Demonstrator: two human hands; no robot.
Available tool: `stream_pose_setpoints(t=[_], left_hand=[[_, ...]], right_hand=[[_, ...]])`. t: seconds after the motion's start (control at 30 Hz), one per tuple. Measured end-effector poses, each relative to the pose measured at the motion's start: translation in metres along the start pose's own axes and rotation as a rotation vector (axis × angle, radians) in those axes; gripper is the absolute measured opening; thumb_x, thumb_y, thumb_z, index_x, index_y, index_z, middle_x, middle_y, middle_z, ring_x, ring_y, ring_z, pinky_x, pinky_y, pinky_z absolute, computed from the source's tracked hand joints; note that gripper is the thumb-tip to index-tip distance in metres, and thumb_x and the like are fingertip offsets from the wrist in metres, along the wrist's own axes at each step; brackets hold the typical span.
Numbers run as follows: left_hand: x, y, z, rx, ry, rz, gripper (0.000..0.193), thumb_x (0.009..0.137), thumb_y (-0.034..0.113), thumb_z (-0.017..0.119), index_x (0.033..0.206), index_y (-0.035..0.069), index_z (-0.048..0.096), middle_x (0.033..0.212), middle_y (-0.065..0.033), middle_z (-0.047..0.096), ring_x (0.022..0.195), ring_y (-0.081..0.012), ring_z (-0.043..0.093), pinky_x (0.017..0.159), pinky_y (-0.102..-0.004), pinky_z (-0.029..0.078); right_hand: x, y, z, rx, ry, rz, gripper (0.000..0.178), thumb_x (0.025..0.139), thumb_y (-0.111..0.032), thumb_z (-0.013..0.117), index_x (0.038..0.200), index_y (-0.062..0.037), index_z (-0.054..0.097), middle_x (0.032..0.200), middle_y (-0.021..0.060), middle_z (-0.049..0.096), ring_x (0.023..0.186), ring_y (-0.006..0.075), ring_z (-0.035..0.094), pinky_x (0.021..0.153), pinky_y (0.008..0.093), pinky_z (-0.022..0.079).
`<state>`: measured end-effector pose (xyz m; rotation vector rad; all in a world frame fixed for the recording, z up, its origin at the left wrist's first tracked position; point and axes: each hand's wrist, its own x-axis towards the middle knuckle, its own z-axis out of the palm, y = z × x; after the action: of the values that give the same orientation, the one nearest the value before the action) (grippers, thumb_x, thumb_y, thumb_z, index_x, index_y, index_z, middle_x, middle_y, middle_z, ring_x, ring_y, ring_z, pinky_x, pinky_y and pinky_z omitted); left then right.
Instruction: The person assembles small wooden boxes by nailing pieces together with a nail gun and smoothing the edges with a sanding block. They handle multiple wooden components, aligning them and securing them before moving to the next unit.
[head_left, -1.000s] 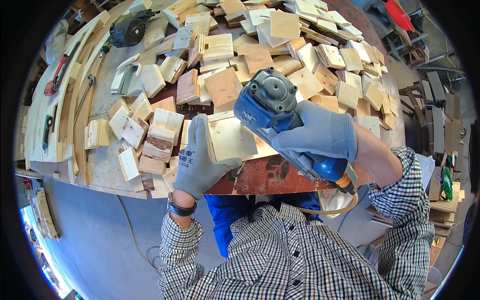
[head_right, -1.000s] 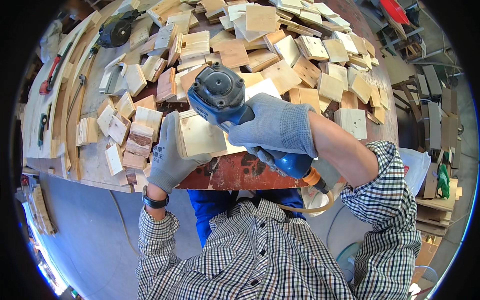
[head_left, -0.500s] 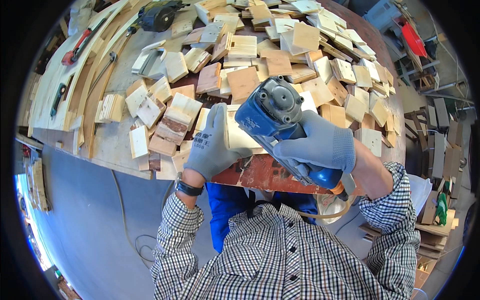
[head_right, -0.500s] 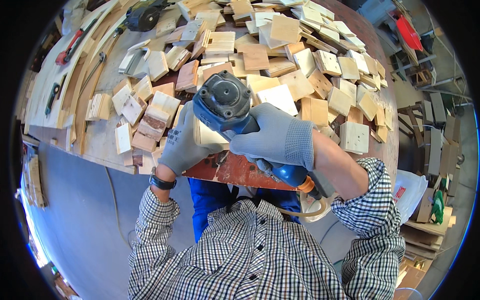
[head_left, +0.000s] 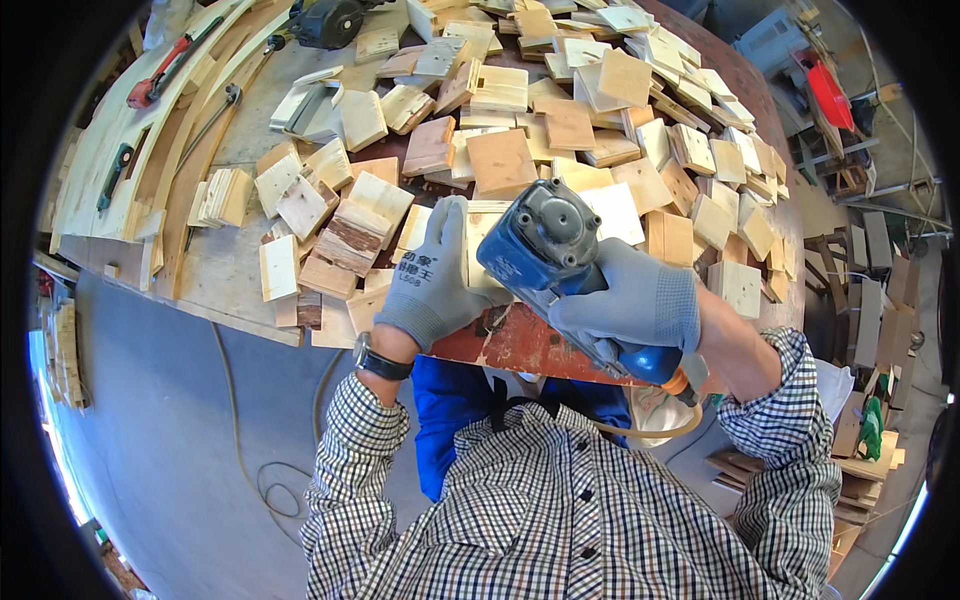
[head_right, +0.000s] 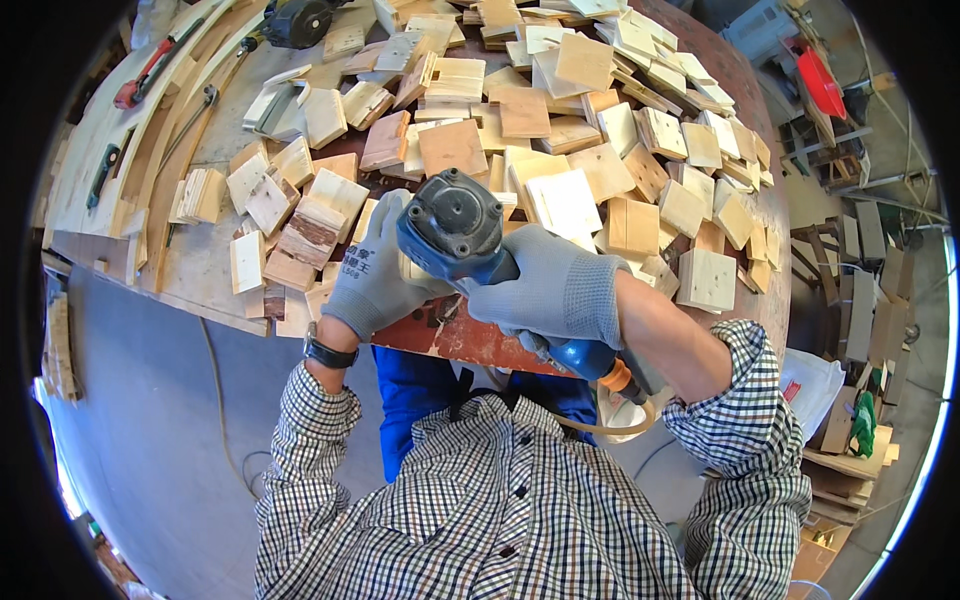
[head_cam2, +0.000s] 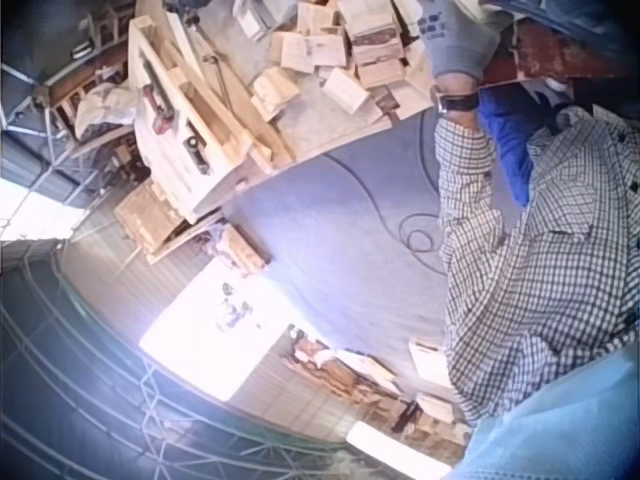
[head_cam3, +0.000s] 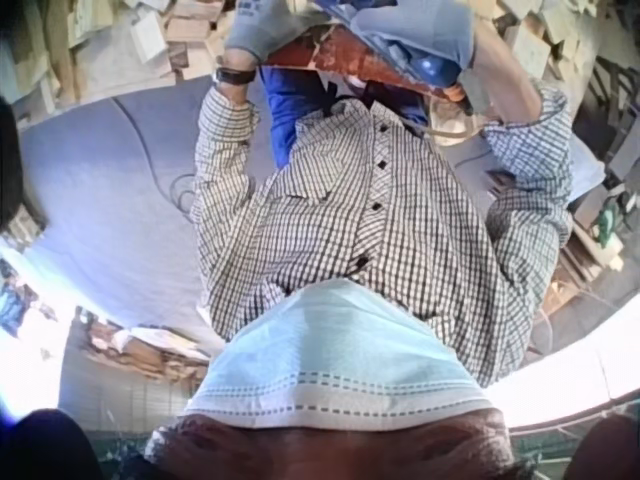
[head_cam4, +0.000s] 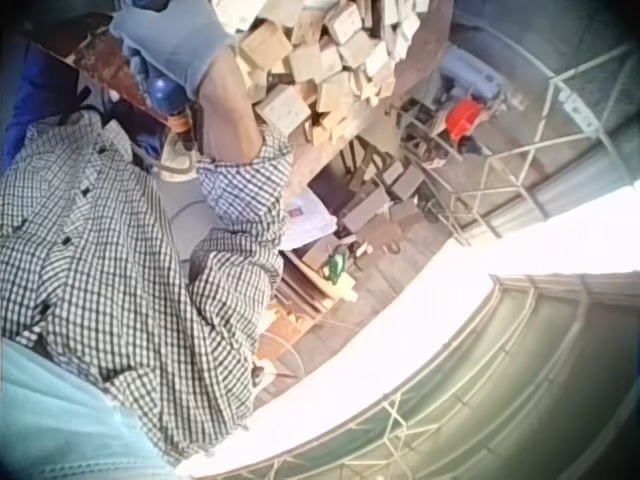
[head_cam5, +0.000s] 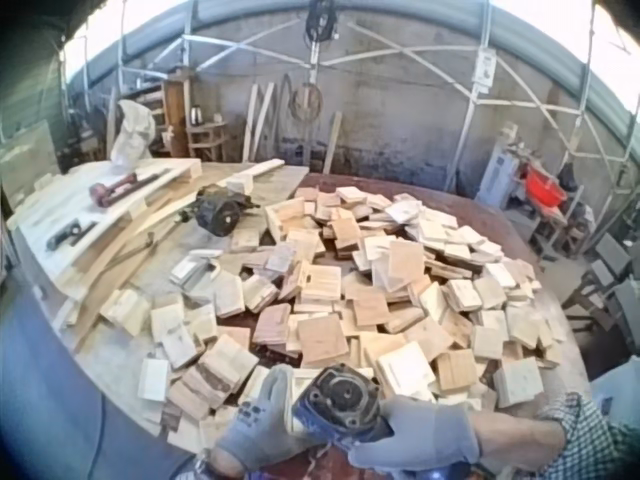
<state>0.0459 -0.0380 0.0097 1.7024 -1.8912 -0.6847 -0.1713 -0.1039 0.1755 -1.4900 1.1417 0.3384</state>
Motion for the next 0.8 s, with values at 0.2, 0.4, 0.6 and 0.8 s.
stream_pose_setpoints(t=[0.2, 0.4, 0.6, 0.8], left_hand=[[-0.004, 0.005, 0.0, 0.053, 0.021, 0.023, 0.125, 0.076, 0.044, 0.094, 0.161, -0.012, 0.021, 0.165, -0.0368, 0.029, 0.152, -0.0501, 0.037, 0.123, -0.0473, 0.041], [0.0, 0.005, -0.008, -0.004, 0.048, 0.048, 0.125, 0.073, 0.056, 0.093, 0.158, -0.008, 0.028, 0.157, -0.0316, 0.042, 0.141, -0.0477, 0.051, 0.113, -0.0486, 0.05], [0.003, -0.011, 0.01, 0.172, 0.09, 0.129, 0.118, 0.078, 0.048, 0.09, 0.162, -0.005, 0.027, 0.162, -0.0298, 0.038, 0.151, -0.046, 0.04, 0.123, -0.047, 0.04], [-0.008, 0.018, 0.007, 0.603, 0.122, 0.178, 0.095, 0.078, 0.042, 0.088, 0.156, 0.006, 0.048, 0.167, -0.025, 0.035, 0.153, -0.048, 0.033, 0.126, -0.0561, 0.029]], right_hand=[[-0.007, 0.001, 0.005, 0.044, 0.01, -0.015, 0.026, 0.095, -0.03, 0.069, 0.092, -0.0044, 0.068, 0.066, 0.0036, 0.064, 0.049, 0.0119, 0.06, 0.046, 0.0285, 0.052], [-0.016, 0.023, 0.018, 0.355, -0.032, -0.165, 0.031, 0.093, -0.026, 0.073, 0.111, -0.002, 0.067, 0.07, 0.0031, 0.065, 0.054, 0.012, 0.062, 0.051, 0.03, 0.053], [-0.087, 0.071, 0.033, 0.28, 0.538, -0.33, 0.055, 0.089, -0.026, 0.08, 0.135, -0.0021, 0.06, 0.091, 0.0084, 0.073, 0.072, 0.0129, 0.07, 0.066, 0.0303, 0.059], [-0.175, 0.169, 0.017, 0.68, 1.148, -0.398, 0.022, 0.101, -0.021, 0.068, 0.089, -0.0027, 0.069, 0.077, 0.0056, 0.068, 0.064, 0.0119, 0.066, 0.06, 0.0286, 0.054]])
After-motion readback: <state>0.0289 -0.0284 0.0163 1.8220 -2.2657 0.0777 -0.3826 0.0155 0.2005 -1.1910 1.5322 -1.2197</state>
